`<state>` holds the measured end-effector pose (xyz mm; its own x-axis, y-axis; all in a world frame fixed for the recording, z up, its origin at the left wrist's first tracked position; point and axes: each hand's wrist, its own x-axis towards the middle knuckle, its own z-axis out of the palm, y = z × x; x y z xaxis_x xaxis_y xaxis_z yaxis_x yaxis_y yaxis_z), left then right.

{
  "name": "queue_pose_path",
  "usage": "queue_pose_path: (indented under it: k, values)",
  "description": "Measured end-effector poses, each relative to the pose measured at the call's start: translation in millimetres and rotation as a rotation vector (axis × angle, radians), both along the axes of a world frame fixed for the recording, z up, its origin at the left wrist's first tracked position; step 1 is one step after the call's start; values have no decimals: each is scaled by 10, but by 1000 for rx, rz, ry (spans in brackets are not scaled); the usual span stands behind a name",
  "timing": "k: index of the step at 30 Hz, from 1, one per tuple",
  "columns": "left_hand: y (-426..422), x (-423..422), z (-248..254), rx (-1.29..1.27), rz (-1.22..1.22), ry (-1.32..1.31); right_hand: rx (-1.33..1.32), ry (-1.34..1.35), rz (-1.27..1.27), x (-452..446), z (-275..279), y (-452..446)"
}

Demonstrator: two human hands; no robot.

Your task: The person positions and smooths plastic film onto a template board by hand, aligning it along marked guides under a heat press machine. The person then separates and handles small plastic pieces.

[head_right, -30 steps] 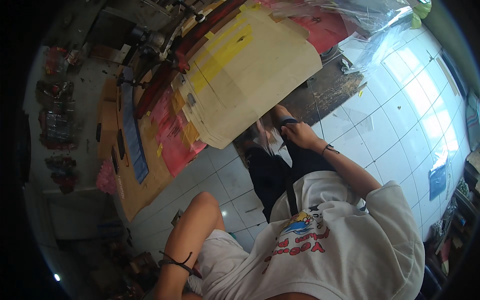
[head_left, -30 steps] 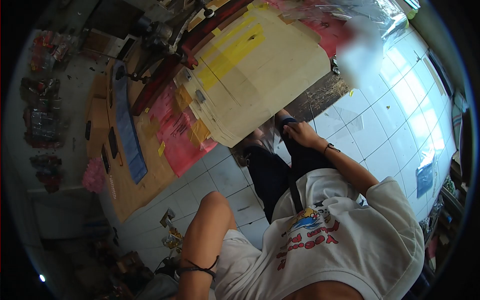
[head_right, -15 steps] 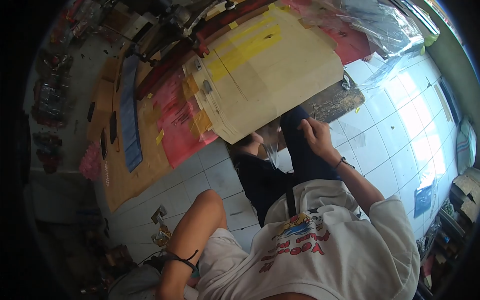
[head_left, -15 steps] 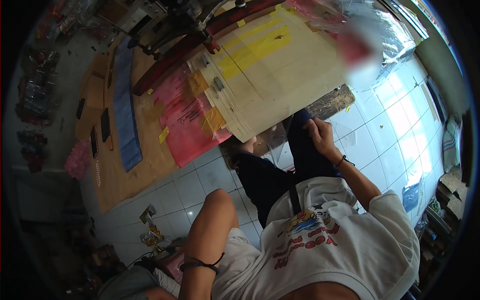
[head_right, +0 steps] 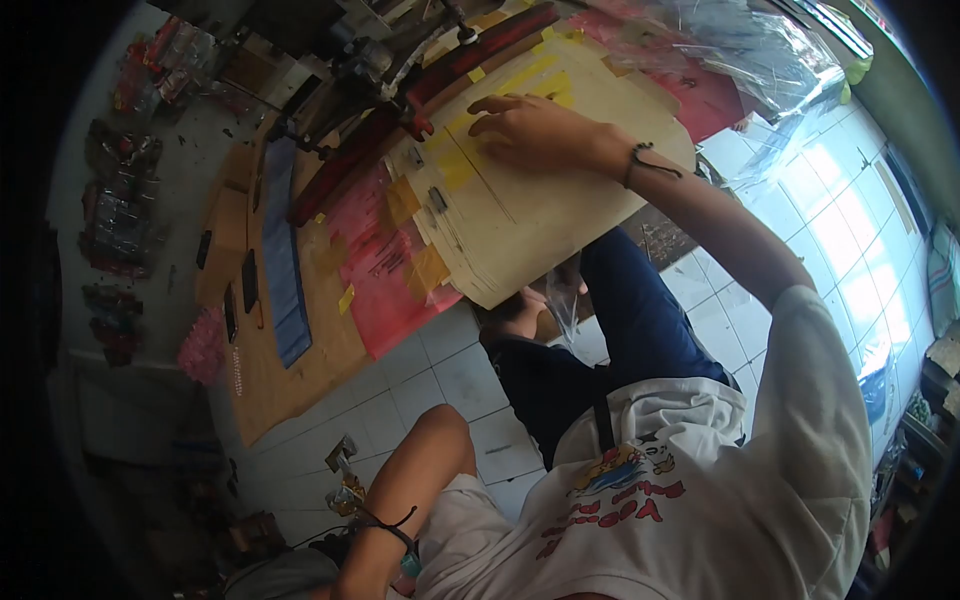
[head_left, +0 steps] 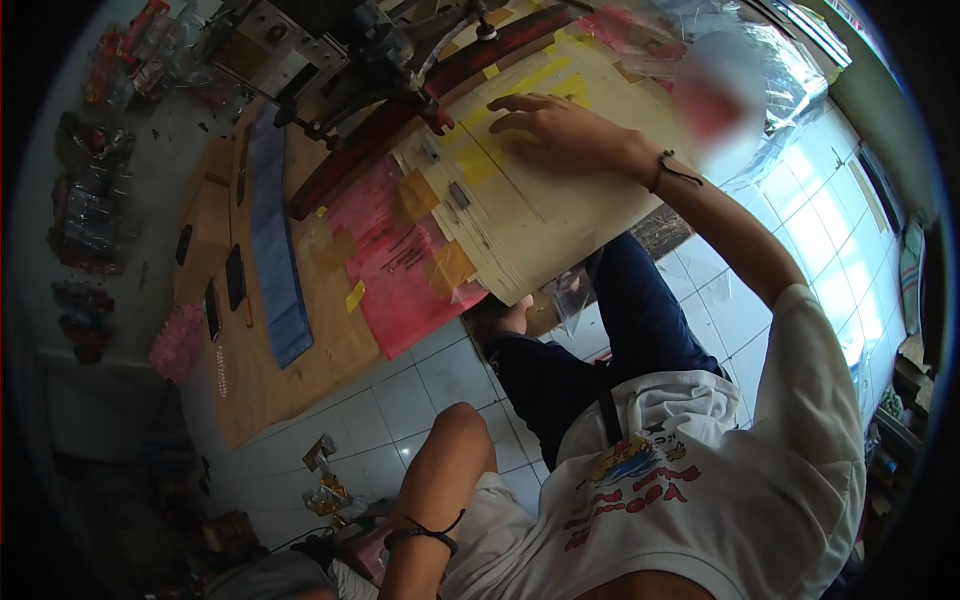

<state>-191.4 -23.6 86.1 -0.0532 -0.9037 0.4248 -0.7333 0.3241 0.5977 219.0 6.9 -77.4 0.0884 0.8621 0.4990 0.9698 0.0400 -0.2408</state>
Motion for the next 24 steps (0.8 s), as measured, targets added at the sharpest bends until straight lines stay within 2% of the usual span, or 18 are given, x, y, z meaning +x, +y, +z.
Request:
queue_pose_path:
  k: [3,8,11,14,15,16,18,21,24]
  values:
    - [40,40,-12,14,35,7,-56,-55,111,127,-53,318]
    - [228,241,17,-18,104,28,-94,-56,42,162,-185,404]
    - [547,502,-39,-28,234,38,-120,-32,-27,173,-145,447]
    - [1108,1039,-247,-21,637,227,-139,-14,-79,175,-170,500]
    - [1297,1251,-385,8,812,485,-142,-13,-91,184,-156,519]
    - [1293,1370,-287,336,1280,514,-161,-1,-96,191,-141,527]
    - [1376,1727,-674,409,1758,368,-193,0,-145,160,-94,536]
    - [1619,2097,-1300,624,1909,50,-243,12,-178,154,-52,600]
    - [1694,2244,-1482,571,1927,-191,-240,4,-172,186,-81,660]
